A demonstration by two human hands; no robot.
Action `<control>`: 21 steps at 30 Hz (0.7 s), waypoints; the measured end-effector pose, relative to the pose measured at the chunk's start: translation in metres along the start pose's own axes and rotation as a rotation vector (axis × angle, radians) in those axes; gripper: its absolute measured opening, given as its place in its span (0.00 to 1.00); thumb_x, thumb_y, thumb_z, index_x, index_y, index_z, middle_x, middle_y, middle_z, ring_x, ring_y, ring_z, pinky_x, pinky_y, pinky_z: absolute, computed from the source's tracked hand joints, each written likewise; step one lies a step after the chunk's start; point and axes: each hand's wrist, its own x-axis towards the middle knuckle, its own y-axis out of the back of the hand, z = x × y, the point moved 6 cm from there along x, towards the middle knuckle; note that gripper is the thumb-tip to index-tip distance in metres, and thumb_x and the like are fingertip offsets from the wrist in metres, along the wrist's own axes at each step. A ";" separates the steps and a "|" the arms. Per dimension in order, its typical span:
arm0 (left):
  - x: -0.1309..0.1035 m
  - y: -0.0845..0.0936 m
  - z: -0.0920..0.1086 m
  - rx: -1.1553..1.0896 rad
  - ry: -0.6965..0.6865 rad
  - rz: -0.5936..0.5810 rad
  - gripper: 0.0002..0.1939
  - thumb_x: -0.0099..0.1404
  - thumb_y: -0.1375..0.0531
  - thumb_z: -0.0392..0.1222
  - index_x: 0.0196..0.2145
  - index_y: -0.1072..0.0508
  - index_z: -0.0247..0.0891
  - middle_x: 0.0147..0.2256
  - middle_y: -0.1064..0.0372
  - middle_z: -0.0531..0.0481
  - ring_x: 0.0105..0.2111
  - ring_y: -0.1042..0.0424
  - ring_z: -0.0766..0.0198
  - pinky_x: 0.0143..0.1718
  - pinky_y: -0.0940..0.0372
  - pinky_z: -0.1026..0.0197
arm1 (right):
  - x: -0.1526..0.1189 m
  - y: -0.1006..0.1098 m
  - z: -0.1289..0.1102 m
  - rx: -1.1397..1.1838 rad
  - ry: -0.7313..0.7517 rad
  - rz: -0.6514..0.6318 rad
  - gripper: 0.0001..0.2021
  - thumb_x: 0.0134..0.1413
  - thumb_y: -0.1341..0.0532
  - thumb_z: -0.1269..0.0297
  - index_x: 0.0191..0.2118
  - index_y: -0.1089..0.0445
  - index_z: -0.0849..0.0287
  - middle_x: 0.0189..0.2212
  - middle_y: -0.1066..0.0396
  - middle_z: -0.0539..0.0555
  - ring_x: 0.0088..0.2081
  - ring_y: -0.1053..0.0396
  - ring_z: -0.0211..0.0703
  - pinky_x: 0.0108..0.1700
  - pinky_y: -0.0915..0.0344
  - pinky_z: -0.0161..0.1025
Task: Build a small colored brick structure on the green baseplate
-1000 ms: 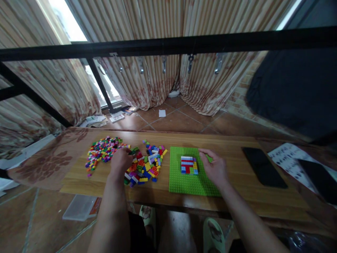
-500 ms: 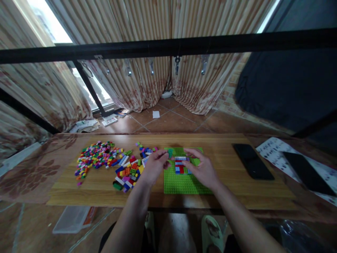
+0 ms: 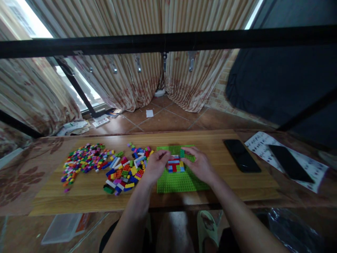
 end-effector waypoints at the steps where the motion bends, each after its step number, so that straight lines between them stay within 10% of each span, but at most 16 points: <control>1: 0.002 0.008 0.000 0.066 -0.017 0.055 0.12 0.60 0.43 0.46 0.33 0.27 0.34 0.29 0.27 0.50 0.20 0.37 0.71 0.22 0.42 0.67 | 0.000 0.002 0.008 -0.003 -0.034 -0.010 0.17 0.53 0.39 0.65 0.50 0.30 0.53 0.43 0.30 0.55 0.44 0.31 0.46 0.49 0.35 0.47; 8: 0.007 0.024 -0.002 0.517 -0.111 0.156 0.10 0.60 0.45 0.36 0.35 0.25 0.33 0.31 0.26 0.46 0.31 0.29 0.63 0.34 0.36 0.63 | -0.002 -0.008 0.031 0.048 -0.094 -0.133 0.19 0.50 0.36 0.65 0.50 0.28 0.53 0.43 0.30 0.54 0.45 0.31 0.46 0.51 0.37 0.47; 21: 0.003 0.011 -0.002 0.616 -0.096 0.068 0.11 0.61 0.45 0.36 0.38 0.24 0.33 0.36 0.24 0.44 0.36 0.27 0.60 0.38 0.36 0.61 | -0.001 -0.013 0.024 0.010 -0.052 -0.164 0.19 0.51 0.36 0.65 0.50 0.28 0.51 0.45 0.29 0.54 0.47 0.32 0.46 0.53 0.38 0.49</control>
